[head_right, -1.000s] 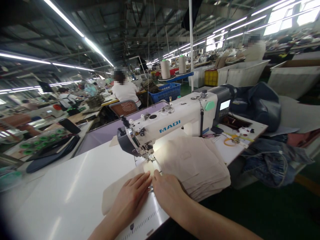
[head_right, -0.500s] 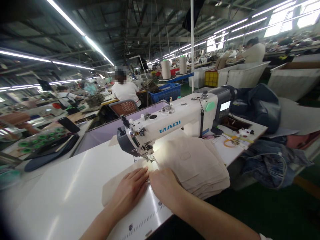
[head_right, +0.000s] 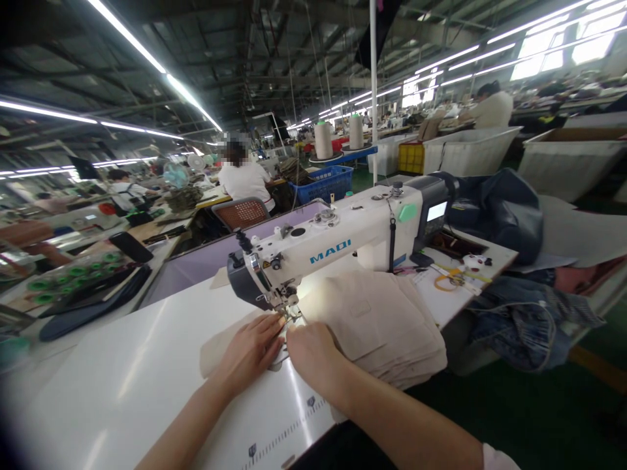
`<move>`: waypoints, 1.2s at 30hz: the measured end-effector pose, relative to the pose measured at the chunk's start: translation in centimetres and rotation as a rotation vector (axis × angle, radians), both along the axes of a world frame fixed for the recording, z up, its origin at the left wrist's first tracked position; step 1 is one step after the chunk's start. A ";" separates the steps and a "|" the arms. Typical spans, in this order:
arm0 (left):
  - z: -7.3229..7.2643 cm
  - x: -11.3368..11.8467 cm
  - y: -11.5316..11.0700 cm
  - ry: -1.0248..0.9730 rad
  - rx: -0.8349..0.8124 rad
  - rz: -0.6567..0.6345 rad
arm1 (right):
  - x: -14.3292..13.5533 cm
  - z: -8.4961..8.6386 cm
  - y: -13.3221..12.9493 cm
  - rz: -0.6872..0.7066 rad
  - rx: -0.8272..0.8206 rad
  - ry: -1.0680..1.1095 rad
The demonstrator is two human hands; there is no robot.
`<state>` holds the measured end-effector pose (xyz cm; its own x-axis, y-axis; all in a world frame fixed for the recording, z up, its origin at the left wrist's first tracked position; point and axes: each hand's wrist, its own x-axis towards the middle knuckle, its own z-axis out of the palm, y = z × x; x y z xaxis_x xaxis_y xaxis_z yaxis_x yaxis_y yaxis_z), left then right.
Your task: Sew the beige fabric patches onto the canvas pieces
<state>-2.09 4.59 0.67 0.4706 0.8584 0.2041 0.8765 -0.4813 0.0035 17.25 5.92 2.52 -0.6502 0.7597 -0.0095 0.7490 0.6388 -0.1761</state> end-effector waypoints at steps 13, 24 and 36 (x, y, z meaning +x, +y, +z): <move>-0.5 -0.2 0.3 0.013 0.018 0.062 | 0.0 -5.0 -4.2 0.032 0.104 0.066; -0.6 0.0 0.1 -0.068 0.011 0.090 | 0.3 -5.0 -4.1 0.055 0.099 0.048; 1.9 -2.2 -1.4 0.041 -0.198 0.440 | 2.8 -2.3 -3.1 -0.152 -0.105 0.346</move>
<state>-4.31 3.16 2.58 0.0585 0.9983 0.0052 0.9981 -0.0586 0.0186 20.09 2.83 0.26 -0.5090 0.8540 0.1080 0.7183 0.4905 -0.4934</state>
